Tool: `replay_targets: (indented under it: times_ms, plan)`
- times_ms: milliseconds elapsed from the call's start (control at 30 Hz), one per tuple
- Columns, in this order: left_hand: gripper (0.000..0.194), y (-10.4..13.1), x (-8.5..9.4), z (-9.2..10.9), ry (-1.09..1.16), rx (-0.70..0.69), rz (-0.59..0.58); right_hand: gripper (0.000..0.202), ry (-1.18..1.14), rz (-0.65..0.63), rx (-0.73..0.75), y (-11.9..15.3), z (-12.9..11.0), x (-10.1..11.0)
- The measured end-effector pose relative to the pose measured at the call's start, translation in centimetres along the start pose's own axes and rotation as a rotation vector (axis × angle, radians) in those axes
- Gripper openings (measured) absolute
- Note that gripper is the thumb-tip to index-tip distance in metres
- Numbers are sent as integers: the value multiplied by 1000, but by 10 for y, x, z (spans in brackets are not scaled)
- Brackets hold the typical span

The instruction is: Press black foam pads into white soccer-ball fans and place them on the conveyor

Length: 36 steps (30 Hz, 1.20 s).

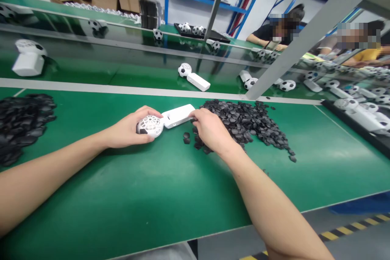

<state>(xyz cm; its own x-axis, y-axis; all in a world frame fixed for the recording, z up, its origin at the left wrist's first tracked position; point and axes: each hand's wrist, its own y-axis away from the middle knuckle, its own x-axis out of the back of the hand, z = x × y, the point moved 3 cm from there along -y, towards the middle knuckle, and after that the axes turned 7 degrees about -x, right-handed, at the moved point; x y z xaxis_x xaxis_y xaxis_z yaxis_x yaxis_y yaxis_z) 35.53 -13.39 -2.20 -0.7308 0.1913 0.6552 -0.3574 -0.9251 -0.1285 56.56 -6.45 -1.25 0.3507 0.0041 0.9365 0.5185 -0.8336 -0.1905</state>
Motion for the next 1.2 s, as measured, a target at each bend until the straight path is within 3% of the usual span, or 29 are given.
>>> replay_targets:
  times_ms: [133, 267, 400, 567, 967, 1200]
  plan:
    - [48, -2, 1, -4, 19, -55, -16, 13, -213, 84, 49, 4, -14, 2]
    - [52, -3, -1, -9, -13, -32, 33, 8, -427, 45, 216, 9, -34, -5]
    - [52, -2, -4, -8, -91, -32, 99, 14, -475, 19, 352, 14, -45, -15]
    - [50, -3, -4, -6, -75, -78, 50, 14, -528, 27, 422, 10, -53, -18]
    - [49, -3, -8, -7, -3, -50, 105, 7, -605, -49, 381, -9, -55, -26]
    - [46, -5, -9, -5, -15, -43, 187, 7, -615, -8, 387, -11, -51, -29]
